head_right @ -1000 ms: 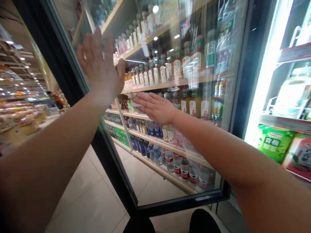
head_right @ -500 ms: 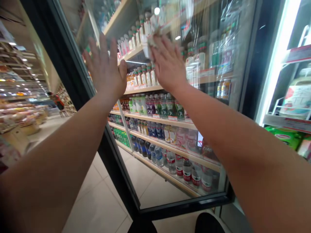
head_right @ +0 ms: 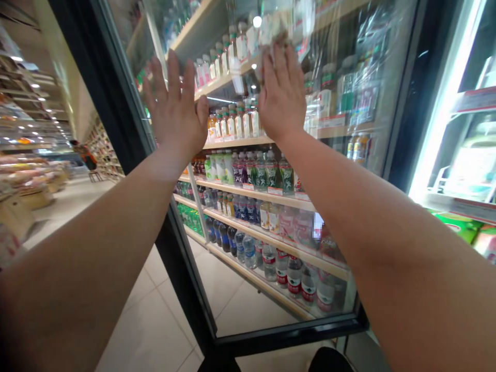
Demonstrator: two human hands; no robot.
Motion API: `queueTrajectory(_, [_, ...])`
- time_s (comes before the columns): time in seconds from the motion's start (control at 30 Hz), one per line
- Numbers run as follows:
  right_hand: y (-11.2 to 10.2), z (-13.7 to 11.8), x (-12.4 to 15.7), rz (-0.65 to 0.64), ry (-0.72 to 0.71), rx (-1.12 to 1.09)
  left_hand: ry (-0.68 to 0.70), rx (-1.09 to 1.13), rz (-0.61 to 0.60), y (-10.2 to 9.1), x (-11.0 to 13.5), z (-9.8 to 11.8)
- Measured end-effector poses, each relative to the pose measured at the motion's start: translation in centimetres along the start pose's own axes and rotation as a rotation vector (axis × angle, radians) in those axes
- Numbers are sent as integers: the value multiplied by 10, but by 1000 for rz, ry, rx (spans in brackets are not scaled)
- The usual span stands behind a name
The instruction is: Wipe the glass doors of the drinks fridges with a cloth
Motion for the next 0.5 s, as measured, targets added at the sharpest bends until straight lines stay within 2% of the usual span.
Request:
queueTrajectory(0.07, [9,-21,13,-90,-271,-7,-15,-41,-11,2,-2,-1])
queueTrajectory(0.1, [12,-28,19,-124,-374,-16,-26,-51,-11,2,-2,0])
queueTrajectory(0.13, [14,-31,22,-137,-417,-25,-40,-58,-8,1,-1,0])
queueTrajectory(0.17, [13,-28,21,-125,-385,-33,-43,-70,-3,-1,0,2])
queueTrajectory(0.2, [12,-20,18,-95,-287,-39,-45,-90,-4,-2,3,3])
queueTrajectory(0.3, [3,20,13,36,192,-66,-41,-149,-26,-7,10,10])
queueTrajectory(0.33, [1,26,15,60,278,-68,-43,-152,-39,-10,11,12])
queueTrajectory(0.37, [0,25,16,59,270,-66,-68,-148,-64,-12,10,12])
queueTrajectory(0.4, [1,16,16,31,167,-61,-96,-150,-79,-16,8,12])
queueTrajectory(0.5, [9,-26,27,-124,-336,-46,-189,-235,-91,-29,-6,17])
Point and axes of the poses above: each hand's wrist, its own x-axis away from the middle knuckle, its own y-axis out of the palm, z = x × y, the point moved 8 cm from there along -x, towards the middle knuckle, and after that the axes turned 7 degrees about -z, right-handed, at the moved point
